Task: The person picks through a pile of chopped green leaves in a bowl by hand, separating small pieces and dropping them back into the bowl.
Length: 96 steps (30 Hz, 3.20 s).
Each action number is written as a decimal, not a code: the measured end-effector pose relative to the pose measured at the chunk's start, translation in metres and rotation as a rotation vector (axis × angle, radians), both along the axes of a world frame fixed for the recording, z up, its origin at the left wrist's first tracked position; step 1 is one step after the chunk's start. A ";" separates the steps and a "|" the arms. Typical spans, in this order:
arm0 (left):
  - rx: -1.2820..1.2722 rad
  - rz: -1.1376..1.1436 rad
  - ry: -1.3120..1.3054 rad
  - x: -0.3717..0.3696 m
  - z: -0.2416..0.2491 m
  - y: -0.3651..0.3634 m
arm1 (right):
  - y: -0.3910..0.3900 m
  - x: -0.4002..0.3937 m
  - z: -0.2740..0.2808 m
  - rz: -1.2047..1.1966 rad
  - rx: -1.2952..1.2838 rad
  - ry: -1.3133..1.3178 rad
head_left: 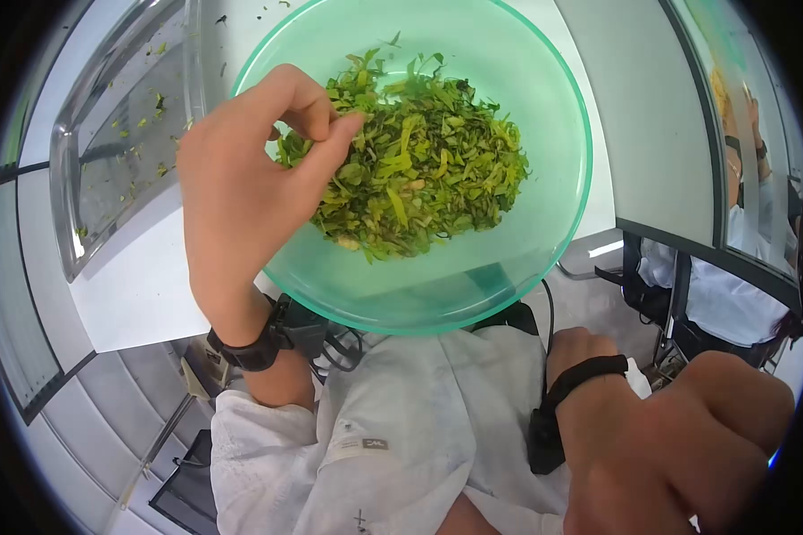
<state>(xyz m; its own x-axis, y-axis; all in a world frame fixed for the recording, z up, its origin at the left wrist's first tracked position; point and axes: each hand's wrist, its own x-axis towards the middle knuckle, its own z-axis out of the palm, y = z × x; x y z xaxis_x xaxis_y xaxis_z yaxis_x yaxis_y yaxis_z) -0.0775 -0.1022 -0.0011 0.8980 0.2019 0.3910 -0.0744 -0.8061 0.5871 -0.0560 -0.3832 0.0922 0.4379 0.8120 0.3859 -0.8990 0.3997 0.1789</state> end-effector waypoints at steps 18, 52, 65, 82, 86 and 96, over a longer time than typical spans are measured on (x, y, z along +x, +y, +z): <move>-0.003 0.020 0.043 0.001 0.002 0.003 | 0.085 -0.040 -0.022 -0.974 -0.936 -1.288; 0.331 -0.062 0.059 0.054 -0.004 0.057 | 0.161 0.156 -0.080 -0.285 -1.290 -2.308; 0.417 -0.103 0.077 0.050 -0.007 0.050 | 0.155 0.157 -0.092 -0.548 -1.268 -2.340; 0.483 -0.071 0.193 0.039 -0.010 0.040 | 0.159 0.168 -0.114 -0.497 -1.124 -2.524; 0.468 -0.054 0.110 0.050 -0.020 0.045 | 0.154 0.159 -0.107 -0.418 -1.279 -2.497; 0.088 -0.126 0.073 0.051 -0.017 0.055 | 0.159 0.165 -0.095 -0.488 -1.197 -2.394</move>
